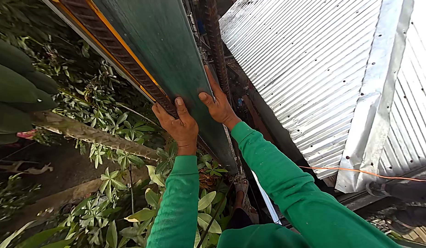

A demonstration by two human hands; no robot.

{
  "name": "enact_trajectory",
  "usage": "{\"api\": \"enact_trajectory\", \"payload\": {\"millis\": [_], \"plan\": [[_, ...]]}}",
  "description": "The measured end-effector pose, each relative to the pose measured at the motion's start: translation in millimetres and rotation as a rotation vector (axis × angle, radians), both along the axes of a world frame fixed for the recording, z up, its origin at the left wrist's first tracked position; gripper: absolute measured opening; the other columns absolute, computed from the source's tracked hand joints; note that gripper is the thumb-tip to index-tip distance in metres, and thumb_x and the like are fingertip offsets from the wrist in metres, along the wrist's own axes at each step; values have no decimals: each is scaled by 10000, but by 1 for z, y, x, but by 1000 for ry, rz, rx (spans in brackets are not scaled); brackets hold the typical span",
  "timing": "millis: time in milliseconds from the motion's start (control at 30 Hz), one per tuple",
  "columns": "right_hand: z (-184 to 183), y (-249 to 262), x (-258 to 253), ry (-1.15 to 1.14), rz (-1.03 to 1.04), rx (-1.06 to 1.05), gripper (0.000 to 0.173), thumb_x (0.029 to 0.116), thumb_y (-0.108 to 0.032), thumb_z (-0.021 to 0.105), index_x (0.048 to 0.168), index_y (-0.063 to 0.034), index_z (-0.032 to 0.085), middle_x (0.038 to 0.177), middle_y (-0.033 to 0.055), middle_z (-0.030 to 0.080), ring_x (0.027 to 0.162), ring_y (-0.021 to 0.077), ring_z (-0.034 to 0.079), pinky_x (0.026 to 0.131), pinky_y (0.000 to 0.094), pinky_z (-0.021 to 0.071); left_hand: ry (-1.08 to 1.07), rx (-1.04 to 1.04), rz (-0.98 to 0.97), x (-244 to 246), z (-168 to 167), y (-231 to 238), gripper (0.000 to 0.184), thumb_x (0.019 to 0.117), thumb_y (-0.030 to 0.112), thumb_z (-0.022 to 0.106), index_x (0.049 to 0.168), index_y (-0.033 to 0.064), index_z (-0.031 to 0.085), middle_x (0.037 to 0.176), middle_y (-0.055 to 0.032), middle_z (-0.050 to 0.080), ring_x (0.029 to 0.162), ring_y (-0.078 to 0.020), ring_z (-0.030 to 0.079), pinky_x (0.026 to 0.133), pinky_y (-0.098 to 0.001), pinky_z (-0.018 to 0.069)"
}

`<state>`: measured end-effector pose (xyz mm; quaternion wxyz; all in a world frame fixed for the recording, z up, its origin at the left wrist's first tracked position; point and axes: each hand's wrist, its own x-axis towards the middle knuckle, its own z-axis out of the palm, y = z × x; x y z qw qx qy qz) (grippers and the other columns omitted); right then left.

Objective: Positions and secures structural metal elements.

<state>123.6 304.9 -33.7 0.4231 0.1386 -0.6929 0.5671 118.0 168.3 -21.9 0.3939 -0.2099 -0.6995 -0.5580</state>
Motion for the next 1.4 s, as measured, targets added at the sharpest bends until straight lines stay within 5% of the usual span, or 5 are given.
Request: {"api": "enact_trajectory", "payload": {"millis": [1400], "plan": [[3, -1, 4, -23, -5, -4, 972, 964, -694, 487, 1619, -12, 264, 1541, 212, 476, 1410, 258, 487, 1186, 419, 401, 1, 22, -2, 1, 1, 0, 484, 1069, 379, 500, 1368, -2, 501, 1223, -104, 590, 1130, -130, 596, 994, -302, 497]]}}
